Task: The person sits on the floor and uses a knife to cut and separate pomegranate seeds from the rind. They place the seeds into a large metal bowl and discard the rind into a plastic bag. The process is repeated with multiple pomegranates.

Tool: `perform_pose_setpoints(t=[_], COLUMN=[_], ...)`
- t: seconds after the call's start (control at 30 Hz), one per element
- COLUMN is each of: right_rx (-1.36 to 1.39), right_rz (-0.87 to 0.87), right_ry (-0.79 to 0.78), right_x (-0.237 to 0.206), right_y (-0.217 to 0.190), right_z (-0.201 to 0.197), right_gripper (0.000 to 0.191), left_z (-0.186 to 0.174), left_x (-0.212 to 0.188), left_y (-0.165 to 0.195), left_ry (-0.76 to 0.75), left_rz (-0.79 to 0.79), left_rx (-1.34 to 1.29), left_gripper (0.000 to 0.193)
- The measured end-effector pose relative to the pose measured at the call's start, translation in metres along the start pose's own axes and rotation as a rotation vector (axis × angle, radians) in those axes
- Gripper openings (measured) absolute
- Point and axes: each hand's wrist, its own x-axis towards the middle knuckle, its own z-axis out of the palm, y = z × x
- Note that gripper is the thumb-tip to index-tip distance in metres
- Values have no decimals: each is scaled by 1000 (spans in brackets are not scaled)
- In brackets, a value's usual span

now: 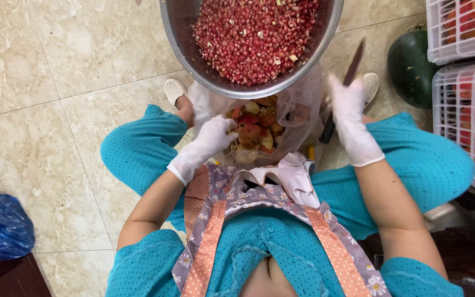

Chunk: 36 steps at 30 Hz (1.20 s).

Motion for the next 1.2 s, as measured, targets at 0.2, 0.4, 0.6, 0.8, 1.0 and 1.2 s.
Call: perform_pose_setpoints(t=[0.2, 0.4, 0.6, 0.8, 1.0, 1.2], right_rx=[-335, -331, -533, -73, 53, 157], right_rz=[261, 253, -229, -372, -289, -255], right_ry=[-250, -360, -213, -102, -185, -213], right_x=[-4, -3, -23, -20, -31, -35], right_y=[57, 36, -3, -40, -58, -66], right_z=[12, -16, -38, -54, -44, -45], right_gripper=[29, 16, 33, 36, 36, 36], left_z=[-37, -37, -32, -29, -17, -55], left_x=[59, 160, 190, 192, 202, 233], left_y=[32, 65, 57, 61, 85, 67], left_ry=[255, 412, 256, 255, 202, 351], left_rz=[277, 494, 309, 240, 350, -39], left_rx=[-243, -42, 219, -535, 45, -852], left_gripper=[16, 19, 7, 15, 8, 8])
